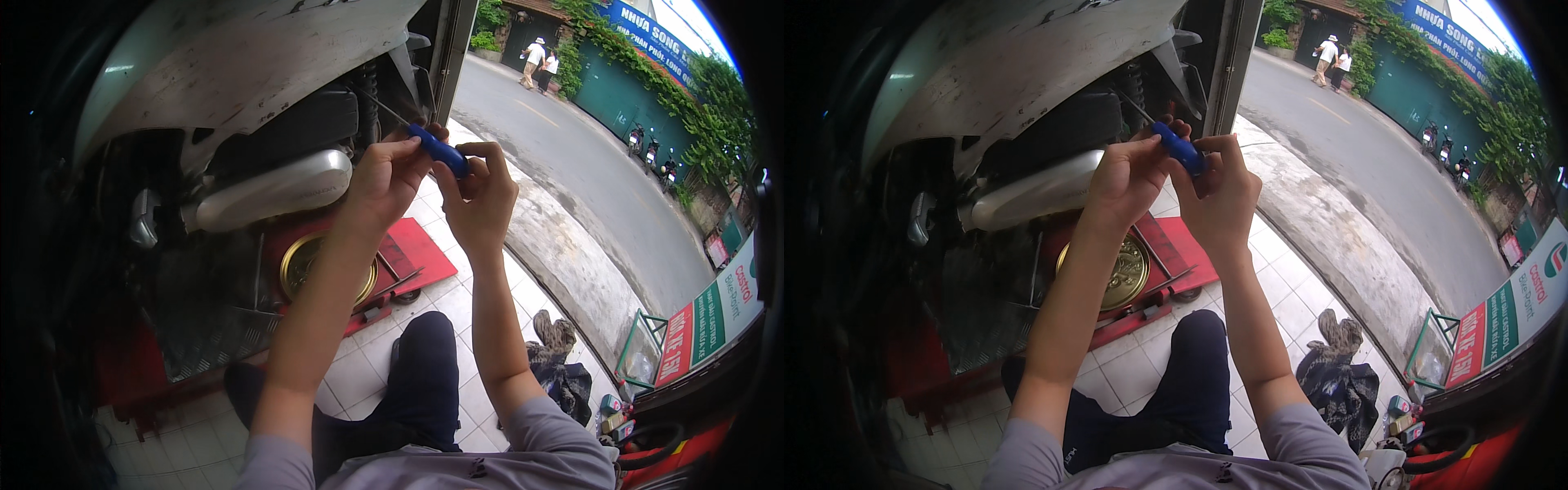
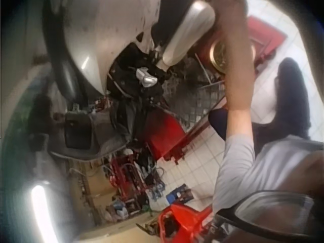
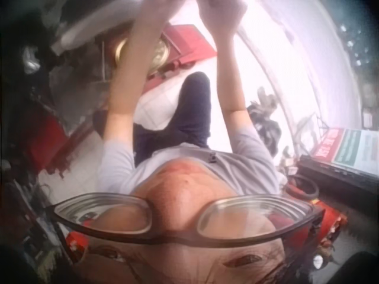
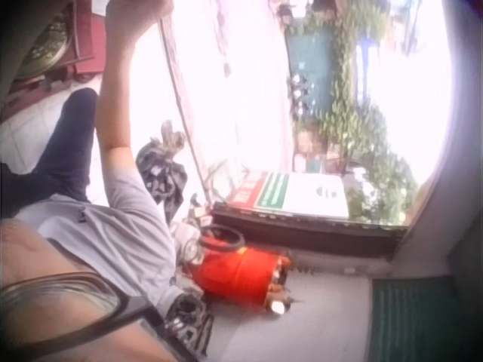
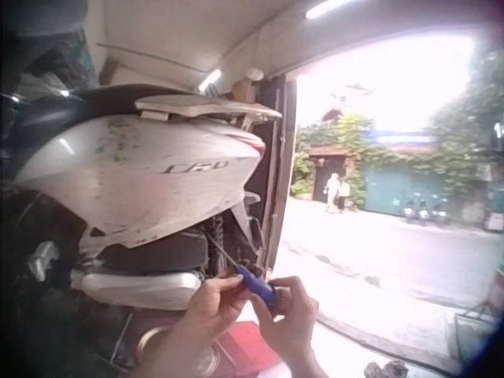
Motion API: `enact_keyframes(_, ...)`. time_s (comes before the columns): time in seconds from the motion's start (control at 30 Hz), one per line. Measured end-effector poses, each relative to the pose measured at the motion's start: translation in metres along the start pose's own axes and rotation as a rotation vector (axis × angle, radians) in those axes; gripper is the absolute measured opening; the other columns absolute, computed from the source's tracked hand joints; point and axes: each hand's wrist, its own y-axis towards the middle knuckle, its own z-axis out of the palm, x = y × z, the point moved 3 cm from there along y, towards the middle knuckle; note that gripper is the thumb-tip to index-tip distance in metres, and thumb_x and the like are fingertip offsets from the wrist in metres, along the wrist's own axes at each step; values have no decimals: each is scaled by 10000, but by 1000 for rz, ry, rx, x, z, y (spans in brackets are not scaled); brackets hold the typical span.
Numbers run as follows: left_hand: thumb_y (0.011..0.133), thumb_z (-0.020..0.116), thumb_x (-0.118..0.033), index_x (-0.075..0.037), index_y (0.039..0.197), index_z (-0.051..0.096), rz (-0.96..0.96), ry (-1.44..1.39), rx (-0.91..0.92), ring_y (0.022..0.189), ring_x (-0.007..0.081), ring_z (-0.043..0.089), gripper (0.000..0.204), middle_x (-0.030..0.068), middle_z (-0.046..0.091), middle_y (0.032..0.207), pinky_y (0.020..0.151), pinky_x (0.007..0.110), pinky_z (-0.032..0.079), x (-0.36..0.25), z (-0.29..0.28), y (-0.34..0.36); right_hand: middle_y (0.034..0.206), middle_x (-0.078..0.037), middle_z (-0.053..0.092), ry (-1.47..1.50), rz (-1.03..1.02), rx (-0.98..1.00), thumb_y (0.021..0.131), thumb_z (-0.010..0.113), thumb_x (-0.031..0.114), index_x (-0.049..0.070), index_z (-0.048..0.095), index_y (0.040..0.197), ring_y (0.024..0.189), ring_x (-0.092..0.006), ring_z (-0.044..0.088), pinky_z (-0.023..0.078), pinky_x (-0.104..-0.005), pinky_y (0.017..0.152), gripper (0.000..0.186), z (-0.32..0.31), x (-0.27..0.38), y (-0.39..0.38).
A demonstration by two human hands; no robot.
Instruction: The person uses a blue-handled screwdriver to work on the underside of a white Honda motorcycle. They repeatedly insert the tool into the engine area, turn it, and remove it while the motorcycle is elevated on a red lift.
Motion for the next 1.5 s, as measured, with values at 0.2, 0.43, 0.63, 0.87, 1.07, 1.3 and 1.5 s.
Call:
enact_keyframes(0.2, 969, 563, -115, -9, 1105, 584, -59, 11, 33, 1021, 205, 622, 173, 116, 641, 995, 920, 338, 515, 4, -13, 5, 858, -100, 615, -91, -485, -78, 744, 734, -21, -9, 609, 1115, 651, -91, 602, 484, -247, 556, 392, 2, 0, 5)
enact_keyframes(0.43, 979, 519, -73, 25, 1164, 563, -13, 98, 35, 1045, 182, 606, 213, 125, 626, 1089, 953, 298, 494, 2, -15, 2, 555, -54, 587, 81, 41, 20, 829, 708, 157, 29, 584, 1067, 478, -59, 524, 367, -214, 480, 297, 9, -8, 1)
enact_keyframes(0.63, 965, 575, -138, 50, 1102, 612, 171, 893, -164, 919, 226, 650, 236, 124, 664, 955, 864, 327, 532, -23, -31, 5, 707, -74, 608, -5, -211, -112, 739, 658, 36, 24, 627, 986, 552, -80, 531, 414, -254, 489, 250, 12, -10, 1)
enact_keyframes(0.87, 983, 496, -343, 7, 1207, 605, 845, 2222, -310, 1091, 375, 566, 429, 218, 615, 1104, 968, 445, 450, -64, -29, 71, 784, -72, 557, -32, -310, -133, 671, 572, -42, 26, 592, 966, 592, -120, 504, 411, -258, 530, 303, 16, -27, 2)
enact_keyframes(1.07, 999, 318, -528, 10, 1227, 590, 326, 2466, -488, 1193, 383, 526, 645, 235, 579, 1208, 1021, 463, 421, -67, -19, 99, 637, -70, 560, -4, -160, -246, 829, 623, 72, 26, 547, 971, 489, -139, 499, 417, -268, 505, 167, 12, -33, 0)
enact_keyframes(1.3, 977, 389, -509, 18, 1193, 628, 237, 2457, -583, 1274, 303, 488, 618, 184, 552, 1302, 1043, 408, 419, -67, -19, 108, 565, -61, 555, -1, -145, -244, 916, 621, 146, 32, 536, 967, 466, -107, 512, 396, -250, 465, 151, 15, -46, -1)
enact_keyframes(1.5, 964, 408, -514, 32, 1187, 630, 328, 2426, -599, 1307, 342, 444, 630, 209, 473, 1396, 1083, 437, 378, -65, -24, 107, 591, -66, 558, 42, -198, -301, 831, 656, 71, 38, 521, 964, 461, -96, 477, 377, -244, 457, 193, 19, -49, -6)
